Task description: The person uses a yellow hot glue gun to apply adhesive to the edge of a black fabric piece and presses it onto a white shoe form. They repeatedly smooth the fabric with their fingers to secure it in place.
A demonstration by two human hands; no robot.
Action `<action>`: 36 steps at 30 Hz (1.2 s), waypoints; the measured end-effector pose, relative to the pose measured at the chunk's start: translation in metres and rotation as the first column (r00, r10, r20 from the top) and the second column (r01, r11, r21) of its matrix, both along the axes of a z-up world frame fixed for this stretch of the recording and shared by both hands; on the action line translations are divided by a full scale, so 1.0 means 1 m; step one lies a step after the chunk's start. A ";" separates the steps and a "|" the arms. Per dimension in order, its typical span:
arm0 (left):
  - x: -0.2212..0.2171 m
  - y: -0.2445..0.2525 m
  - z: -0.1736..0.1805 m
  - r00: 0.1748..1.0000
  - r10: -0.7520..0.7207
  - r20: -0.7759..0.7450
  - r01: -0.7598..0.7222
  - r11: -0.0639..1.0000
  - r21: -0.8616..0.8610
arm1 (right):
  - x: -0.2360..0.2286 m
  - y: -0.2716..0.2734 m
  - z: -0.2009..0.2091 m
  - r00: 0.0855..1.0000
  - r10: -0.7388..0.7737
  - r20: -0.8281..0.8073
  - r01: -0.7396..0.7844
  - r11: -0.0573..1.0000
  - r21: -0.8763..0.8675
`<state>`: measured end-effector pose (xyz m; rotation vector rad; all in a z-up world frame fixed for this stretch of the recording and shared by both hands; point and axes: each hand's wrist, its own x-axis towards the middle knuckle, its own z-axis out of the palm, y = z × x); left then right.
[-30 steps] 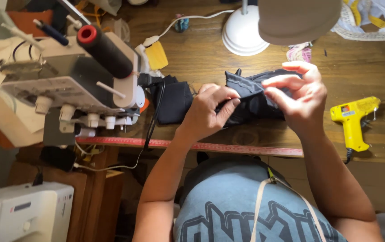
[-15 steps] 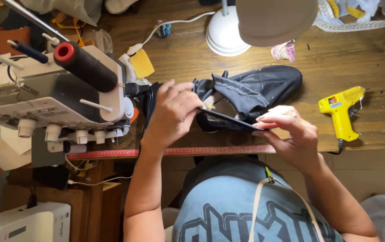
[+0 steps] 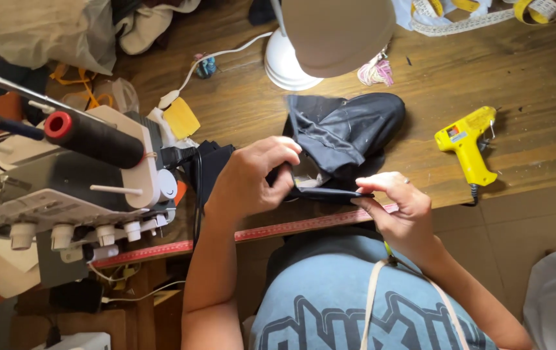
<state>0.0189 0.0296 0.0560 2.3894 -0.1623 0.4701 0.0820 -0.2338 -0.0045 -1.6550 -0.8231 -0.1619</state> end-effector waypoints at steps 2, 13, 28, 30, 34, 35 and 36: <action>0.010 -0.002 -0.003 0.997 -0.061 0.038 0.062 0.998 -0.016 | 0.000 0.002 -0.001 1.000 -0.014 0.011 0.014 1.000 0.011; 0.092 -0.026 -0.043 0.913 -0.222 -0.342 0.387 0.737 0.554 | -0.015 0.002 0.008 0.995 0.101 0.000 -0.100 0.991 0.087; -0.002 -0.005 -0.050 0.979 -0.176 0.098 0.140 0.943 0.302 | 0.108 0.025 -0.018 0.911 0.207 0.356 -0.095 0.946 -0.309; -0.003 -0.008 -0.052 0.982 -0.145 0.124 0.107 0.957 0.270 | 0.105 0.037 -0.021 0.910 0.294 0.292 -0.199 0.929 -0.313; -0.009 -0.013 -0.059 0.983 -0.078 0.167 0.049 0.985 0.167 | 0.093 0.039 -0.010 0.913 0.383 0.139 -0.350 0.912 -0.216; -0.009 -0.015 -0.058 0.984 -0.071 0.164 0.044 0.985 0.166 | 0.091 0.036 -0.009 0.911 0.389 0.136 -0.356 0.909 -0.216; -0.009 -0.017 -0.057 0.983 -0.058 0.175 0.037 0.992 0.122 | 0.089 0.031 -0.008 0.931 0.349 0.103 -0.327 0.927 -0.182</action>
